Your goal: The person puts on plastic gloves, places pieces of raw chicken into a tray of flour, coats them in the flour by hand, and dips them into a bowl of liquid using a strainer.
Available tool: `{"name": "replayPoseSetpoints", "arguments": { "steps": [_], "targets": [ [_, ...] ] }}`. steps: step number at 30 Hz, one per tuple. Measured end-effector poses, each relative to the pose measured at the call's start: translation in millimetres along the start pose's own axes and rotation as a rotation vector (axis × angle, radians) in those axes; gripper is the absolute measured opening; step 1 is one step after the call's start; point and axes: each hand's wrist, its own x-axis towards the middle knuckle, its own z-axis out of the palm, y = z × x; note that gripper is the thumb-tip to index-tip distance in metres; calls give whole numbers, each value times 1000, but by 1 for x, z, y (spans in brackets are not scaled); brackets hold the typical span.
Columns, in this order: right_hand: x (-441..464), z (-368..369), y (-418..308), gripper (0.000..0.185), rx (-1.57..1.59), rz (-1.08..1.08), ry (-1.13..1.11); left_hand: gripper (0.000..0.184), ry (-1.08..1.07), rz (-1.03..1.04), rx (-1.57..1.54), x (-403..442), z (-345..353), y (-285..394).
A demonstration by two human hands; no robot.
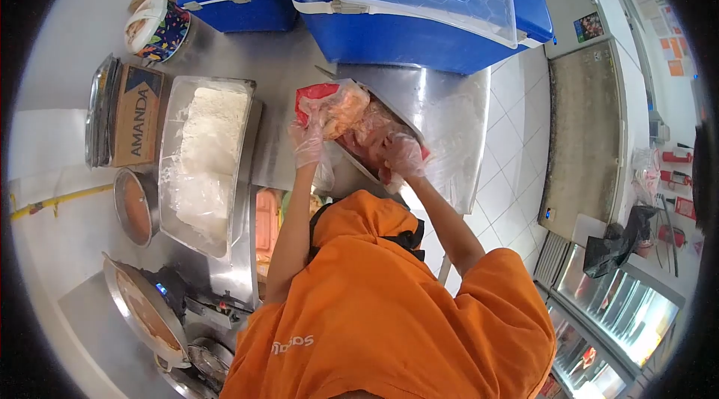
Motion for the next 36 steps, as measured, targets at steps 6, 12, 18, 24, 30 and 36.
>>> {"name": "replayPoseSetpoints", "arguments": {
  "steps": [6, 12, 18, 24, 30, 36],
  "targets": [
    [11, -5, -79, 19, -850, 130, -230, 60, 32, -8, 133, 24, -8, 10],
    [9, 6, -25, 21, -789, -296, -191, 58, 22, -20, 70, 33, -16, 32],
    [23, 14, -11, 26, -612, -65, -472, 44, 24, 4, 36, 33, -11, 28],
    [39, -6, -64, 26, -928, -147, -511, 27, -37, 131, -41, 22, -8, 55],
    [36, -28, -71, 31, -542, 37, -497, 18, -20, 228, -100, 35, -7, 20],
    [27, -22, -34, 41, -400, -104, -412, 25, -44, -83, -196, 36, -19, 14]
  ]
}}
